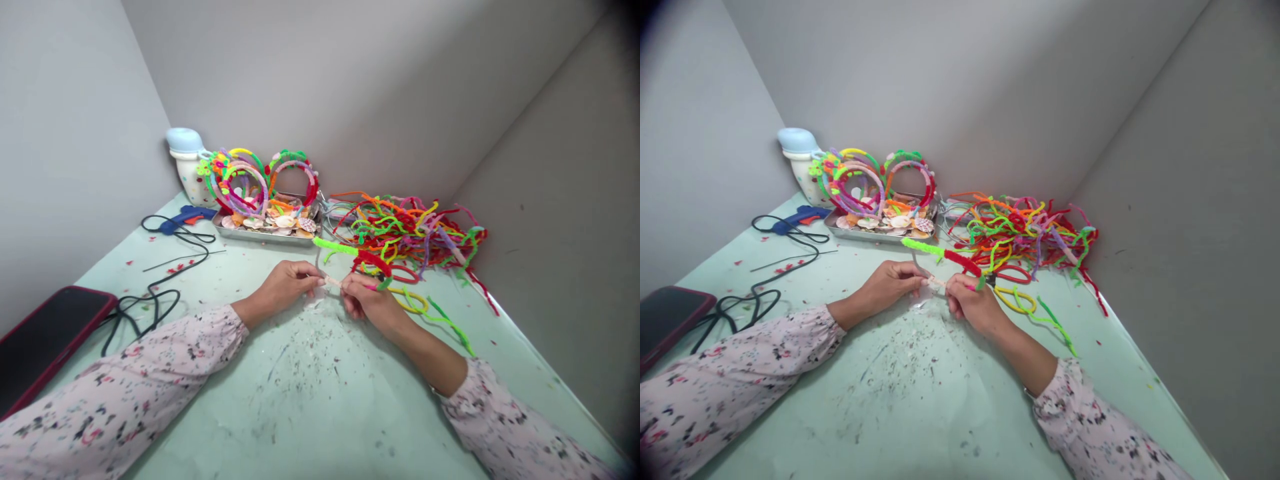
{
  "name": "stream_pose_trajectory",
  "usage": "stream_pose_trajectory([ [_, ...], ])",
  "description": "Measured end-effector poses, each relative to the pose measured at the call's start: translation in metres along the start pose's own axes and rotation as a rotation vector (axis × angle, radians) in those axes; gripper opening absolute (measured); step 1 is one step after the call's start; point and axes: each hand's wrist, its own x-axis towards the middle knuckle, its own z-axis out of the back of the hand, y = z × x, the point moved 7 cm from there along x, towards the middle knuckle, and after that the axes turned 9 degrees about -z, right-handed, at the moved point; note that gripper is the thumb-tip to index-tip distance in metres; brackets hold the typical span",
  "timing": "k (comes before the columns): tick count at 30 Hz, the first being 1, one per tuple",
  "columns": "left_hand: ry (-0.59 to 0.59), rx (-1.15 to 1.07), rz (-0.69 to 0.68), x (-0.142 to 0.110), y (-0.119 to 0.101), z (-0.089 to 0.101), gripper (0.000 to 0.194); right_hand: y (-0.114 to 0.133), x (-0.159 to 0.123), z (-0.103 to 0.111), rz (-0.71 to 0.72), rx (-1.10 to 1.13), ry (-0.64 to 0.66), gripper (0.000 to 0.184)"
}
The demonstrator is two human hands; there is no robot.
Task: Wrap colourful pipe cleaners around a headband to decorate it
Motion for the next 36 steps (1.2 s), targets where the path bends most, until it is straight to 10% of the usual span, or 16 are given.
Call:
stream_pose_trajectory([
  [36,-0.066,0.143,-0.084,-0.001,-0.006,-0.002,0.018,0.004,-0.008,-0.003,0.208,-0.303,-0.135,0.022],
])
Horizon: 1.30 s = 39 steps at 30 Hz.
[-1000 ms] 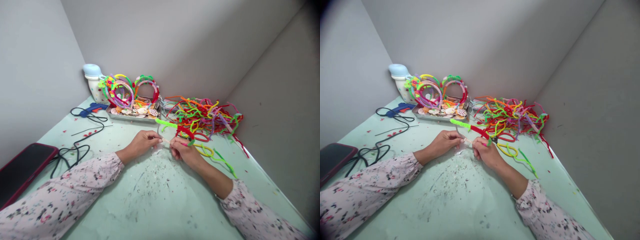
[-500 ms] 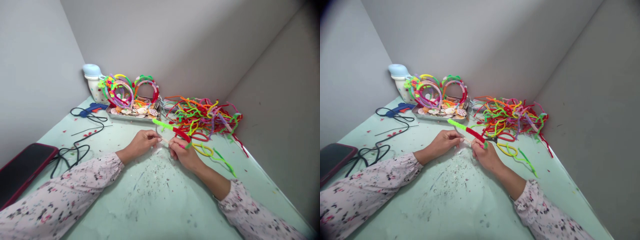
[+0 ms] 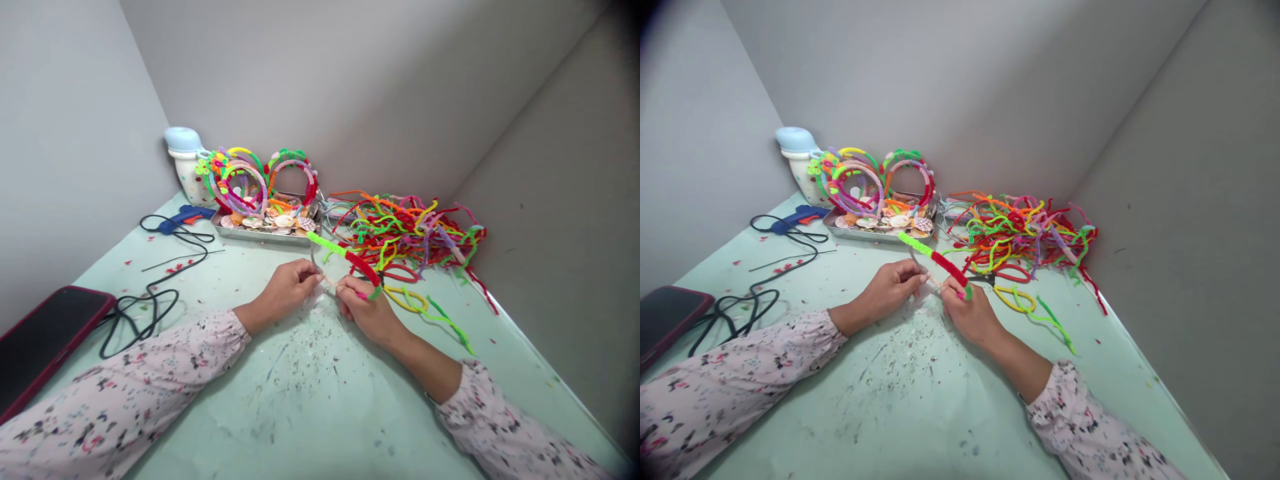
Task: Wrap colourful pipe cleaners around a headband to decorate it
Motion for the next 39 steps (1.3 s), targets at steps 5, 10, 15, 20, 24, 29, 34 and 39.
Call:
stream_pose_trajectory([
  [5,-0.022,-0.018,0.007,0.0,0.004,-0.001,0.016,0.002,-0.002,0.0,-0.033,-0.023,0.002,0.023],
  [10,-0.053,-0.077,0.03,-0.001,0.009,-0.001,0.013,0.008,-0.005,0.002,-0.043,-0.076,-0.012,0.026],
  [15,-0.068,-0.087,0.067,-0.001,0.014,-0.002,0.013,0.013,-0.007,0.004,-0.017,-0.142,-0.048,0.024],
  [20,-0.067,-0.068,0.096,0.0,0.017,-0.002,0.016,0.015,-0.008,0.002,0.048,-0.17,-0.032,0.023],
  [24,-0.056,-0.101,0.109,0.001,0.018,-0.003,0.019,0.015,-0.008,0.003,0.067,-0.182,-0.041,0.022],
  [29,-0.043,-0.195,0.122,0.001,0.02,-0.007,0.021,0.013,-0.008,0.005,0.051,-0.145,-0.039,0.024],
  [34,-0.038,-0.204,0.14,0.002,0.014,-0.006,0.018,0.014,-0.007,0.005,0.062,-0.167,-0.029,0.025],
  [39,-0.046,-0.173,0.134,0.002,0.005,-0.001,0.013,0.017,-0.009,0.005,0.067,-0.218,-0.057,0.02],
])
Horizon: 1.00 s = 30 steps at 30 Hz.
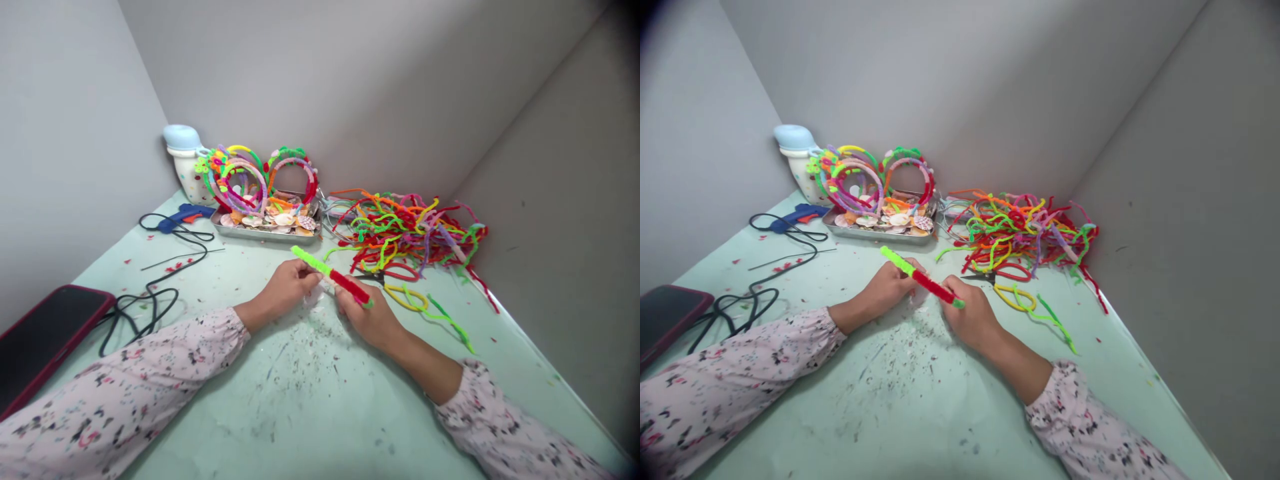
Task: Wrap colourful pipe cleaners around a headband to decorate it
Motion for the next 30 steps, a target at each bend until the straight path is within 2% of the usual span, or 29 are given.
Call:
stream_pose_trajectory([
  [7,-0.026,-0.023,-0.051,0.0,0.006,0.001,0.008,0.003,-0.003,-0.002,0.037,-0.133,-0.018,0.016],
  [12,-0.046,-0.055,0.039,0.001,0.016,0.0,0.011,0.006,-0.005,-0.003,0.078,-0.22,-0.061,0.02],
  [21,-0.036,-0.125,0.054,0.0,0.011,-0.002,0.017,0.008,-0.005,0.0,0.045,-0.203,-0.044,0.02],
  [30,-0.033,-0.131,0.058,0.0,0.014,-0.001,0.019,0.008,-0.005,0.0,0.079,-0.265,-0.078,0.019],
])
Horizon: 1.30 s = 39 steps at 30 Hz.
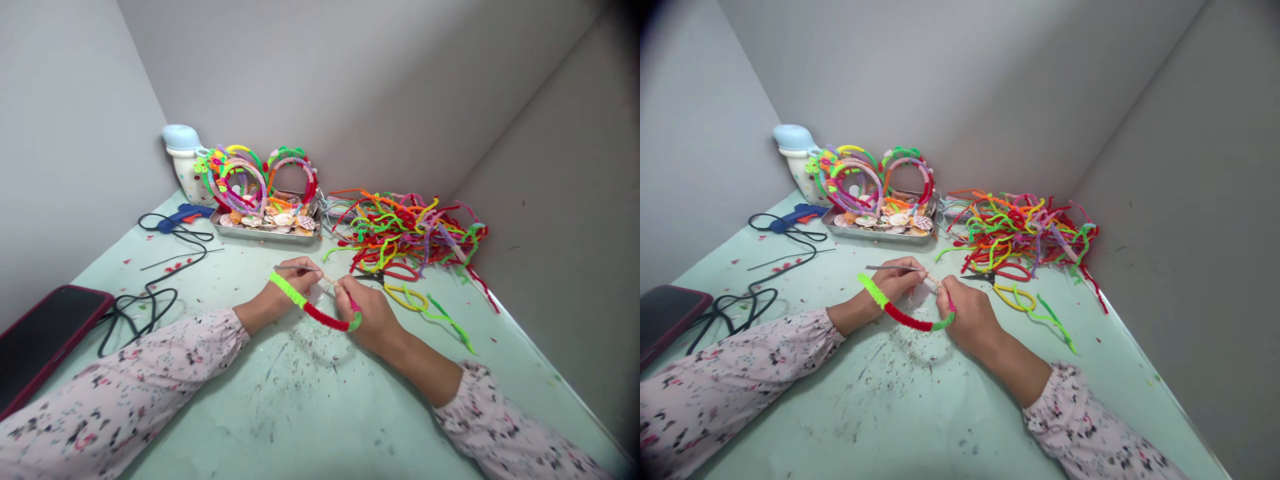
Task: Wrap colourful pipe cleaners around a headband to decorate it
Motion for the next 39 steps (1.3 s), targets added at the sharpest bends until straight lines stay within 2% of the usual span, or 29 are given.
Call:
stream_pose_trajectory([
  [6,-0.027,0.085,0.051,-0.001,-0.008,0.001,0.012,0.005,-0.001,-0.001,0.079,-0.108,-0.051,0.016],
  [17,-0.05,0.149,-0.006,-0.001,-0.01,0.004,0.012,0.011,-0.005,-0.005,0.166,-0.143,-0.078,0.015],
  [23,-0.098,0.097,0.045,-0.002,-0.006,0.003,0.007,0.01,-0.002,-0.001,0.103,-0.114,-0.054,0.016],
  [27,-0.133,0.008,-0.018,-0.002,-0.009,0.003,0.014,0.009,-0.001,0.001,0.073,-0.054,-0.023,0.016],
  [33,-0.045,-0.007,-0.087,-0.003,-0.013,-0.001,0.008,0.004,0.0,0.0,0.03,0.005,-0.001,0.018],
  [39,-0.061,0.051,-0.075,-0.004,-0.018,0.0,0.012,0.003,-0.001,0.0,0.02,0.019,0.0,0.019],
])
